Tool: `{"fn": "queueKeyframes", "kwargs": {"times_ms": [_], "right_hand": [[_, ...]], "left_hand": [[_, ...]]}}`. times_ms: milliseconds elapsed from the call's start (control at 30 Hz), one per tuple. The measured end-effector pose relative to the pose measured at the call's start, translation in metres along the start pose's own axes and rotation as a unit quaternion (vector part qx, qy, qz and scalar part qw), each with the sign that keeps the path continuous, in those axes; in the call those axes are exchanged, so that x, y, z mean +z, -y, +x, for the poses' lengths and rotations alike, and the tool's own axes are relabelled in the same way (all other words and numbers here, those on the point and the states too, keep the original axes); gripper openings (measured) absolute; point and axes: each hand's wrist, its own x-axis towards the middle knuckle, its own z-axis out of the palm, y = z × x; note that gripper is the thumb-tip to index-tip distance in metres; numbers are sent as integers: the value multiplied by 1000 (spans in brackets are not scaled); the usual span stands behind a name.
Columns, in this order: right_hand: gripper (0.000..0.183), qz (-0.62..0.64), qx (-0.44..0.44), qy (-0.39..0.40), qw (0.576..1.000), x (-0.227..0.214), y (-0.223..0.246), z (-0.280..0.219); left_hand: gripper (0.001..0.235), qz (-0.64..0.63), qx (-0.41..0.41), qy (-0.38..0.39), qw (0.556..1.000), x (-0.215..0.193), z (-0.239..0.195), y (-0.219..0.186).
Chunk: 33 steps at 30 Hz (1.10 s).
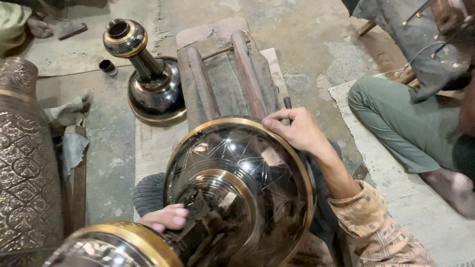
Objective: The person sits on the floor and uses a small hand tool to engrave intricate patterns onto the surface of a large, polished metal vessel. They hold the vessel steady with one hand while carefully carving designs with the other, occasionally rotating the object to access different sections.
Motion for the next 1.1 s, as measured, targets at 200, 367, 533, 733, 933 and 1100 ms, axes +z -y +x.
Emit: {"fn": "queueKeyframes", "kwargs": {"times_ms": [200, 367, 533, 733, 933, 1100], "right_hand": [[25, 88, -63, -14, 994, -6, -39, -12], [29, 80, 79, -1, 994, -11, -70, -23], [29, 93, -27, -15, 995, -9, -86, -32], [32, 149, 76, -55, 984, -23, -109, -55], [30, 121, 150, -81, 978, -44, -141, -72], [29, 130, 173, -63, 974, -48, -151, -63]], "left_hand": [[70, 182, -139, -54, 972, -65, -4, -87], [75, 310, -206, -107, 922, -94, -18, -146], [81, 365, -219, -156, 891, -102, -24, -169], [77, 294, -204, -261, 896, -105, -14, -161], [75, 310, -244, -317, 862, -90, -33, -161], [73, 325, -301, -351, 825, -66, -59, -162]]}}
